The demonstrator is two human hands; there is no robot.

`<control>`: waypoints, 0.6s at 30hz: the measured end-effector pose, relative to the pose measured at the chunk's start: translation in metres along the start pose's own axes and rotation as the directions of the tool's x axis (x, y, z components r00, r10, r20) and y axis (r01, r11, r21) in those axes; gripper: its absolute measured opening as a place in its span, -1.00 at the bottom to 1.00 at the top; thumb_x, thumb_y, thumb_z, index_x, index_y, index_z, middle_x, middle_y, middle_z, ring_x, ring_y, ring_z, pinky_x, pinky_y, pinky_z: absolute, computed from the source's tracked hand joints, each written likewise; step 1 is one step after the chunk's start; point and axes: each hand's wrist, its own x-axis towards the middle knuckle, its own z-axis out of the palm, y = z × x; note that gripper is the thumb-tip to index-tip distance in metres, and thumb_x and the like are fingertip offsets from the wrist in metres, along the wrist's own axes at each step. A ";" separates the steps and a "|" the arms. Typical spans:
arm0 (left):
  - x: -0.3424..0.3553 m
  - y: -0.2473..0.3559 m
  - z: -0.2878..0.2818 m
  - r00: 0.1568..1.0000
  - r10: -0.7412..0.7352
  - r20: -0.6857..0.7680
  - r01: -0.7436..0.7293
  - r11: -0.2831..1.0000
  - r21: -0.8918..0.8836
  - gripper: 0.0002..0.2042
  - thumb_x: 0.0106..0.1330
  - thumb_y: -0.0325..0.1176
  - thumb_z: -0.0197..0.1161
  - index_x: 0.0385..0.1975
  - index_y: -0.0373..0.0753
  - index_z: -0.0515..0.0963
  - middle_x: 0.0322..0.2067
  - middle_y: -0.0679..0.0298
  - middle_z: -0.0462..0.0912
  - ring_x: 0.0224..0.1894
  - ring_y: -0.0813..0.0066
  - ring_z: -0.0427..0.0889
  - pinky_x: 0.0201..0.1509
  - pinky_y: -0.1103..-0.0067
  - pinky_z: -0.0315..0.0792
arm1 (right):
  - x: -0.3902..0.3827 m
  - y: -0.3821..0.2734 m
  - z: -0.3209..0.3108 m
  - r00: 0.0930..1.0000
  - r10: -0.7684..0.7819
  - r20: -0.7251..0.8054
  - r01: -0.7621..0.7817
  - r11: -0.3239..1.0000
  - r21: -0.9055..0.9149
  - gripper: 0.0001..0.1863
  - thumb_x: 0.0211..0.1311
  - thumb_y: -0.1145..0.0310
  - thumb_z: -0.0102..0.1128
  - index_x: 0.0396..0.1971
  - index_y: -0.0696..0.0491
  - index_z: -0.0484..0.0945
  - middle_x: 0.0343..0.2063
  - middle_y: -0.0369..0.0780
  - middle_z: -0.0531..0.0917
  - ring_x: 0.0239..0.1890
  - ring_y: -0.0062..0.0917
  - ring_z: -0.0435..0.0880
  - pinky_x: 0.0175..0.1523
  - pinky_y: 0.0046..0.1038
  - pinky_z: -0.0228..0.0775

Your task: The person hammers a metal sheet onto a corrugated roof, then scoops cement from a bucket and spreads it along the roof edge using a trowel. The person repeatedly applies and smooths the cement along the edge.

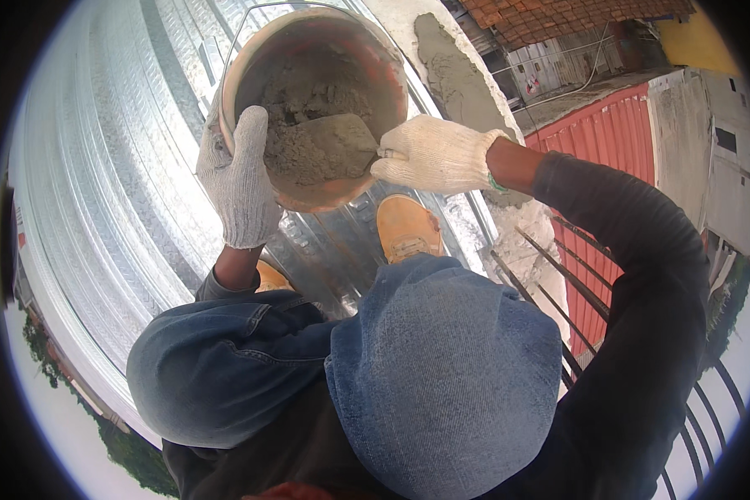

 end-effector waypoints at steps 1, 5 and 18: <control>0.001 0.003 0.000 0.998 -0.066 -0.003 0.066 0.997 -0.047 -0.39 0.58 -0.24 0.54 0.53 -0.37 0.55 0.30 0.11 0.72 0.27 0.39 0.72 0.38 0.43 0.63 | 0.003 0.010 0.008 0.989 -0.137 -0.055 0.138 0.990 0.027 -0.46 0.72 -0.02 0.07 -0.07 0.22 0.77 -0.23 0.08 0.80 -0.11 0.00 0.81 0.10 -0.04 0.66; -0.005 0.002 -0.001 0.988 -0.146 0.046 0.150 0.985 -0.085 -0.44 0.61 -0.18 0.50 0.45 -0.36 0.53 0.21 0.09 0.73 0.17 0.36 0.78 0.26 0.42 0.72 | -0.001 0.061 0.028 0.959 -0.260 -0.117 0.270 0.959 0.085 -0.36 0.75 -0.16 0.10 -0.08 0.21 0.76 -0.29 0.03 0.77 -0.22 -0.07 0.76 -0.01 -0.08 0.63; 0.007 0.006 -0.034 0.980 -0.199 -0.026 0.200 0.979 0.045 -0.49 0.62 -0.12 0.49 0.37 -0.32 0.58 0.20 0.16 0.73 0.18 0.37 0.74 0.31 0.36 0.63 | -0.203 0.130 -0.007 0.949 0.316 -0.021 -0.315 0.948 0.044 -0.51 0.64 -0.02 0.28 -0.33 0.15 0.64 -0.50 -0.09 0.63 -0.42 -0.19 0.70 -0.21 -0.12 0.58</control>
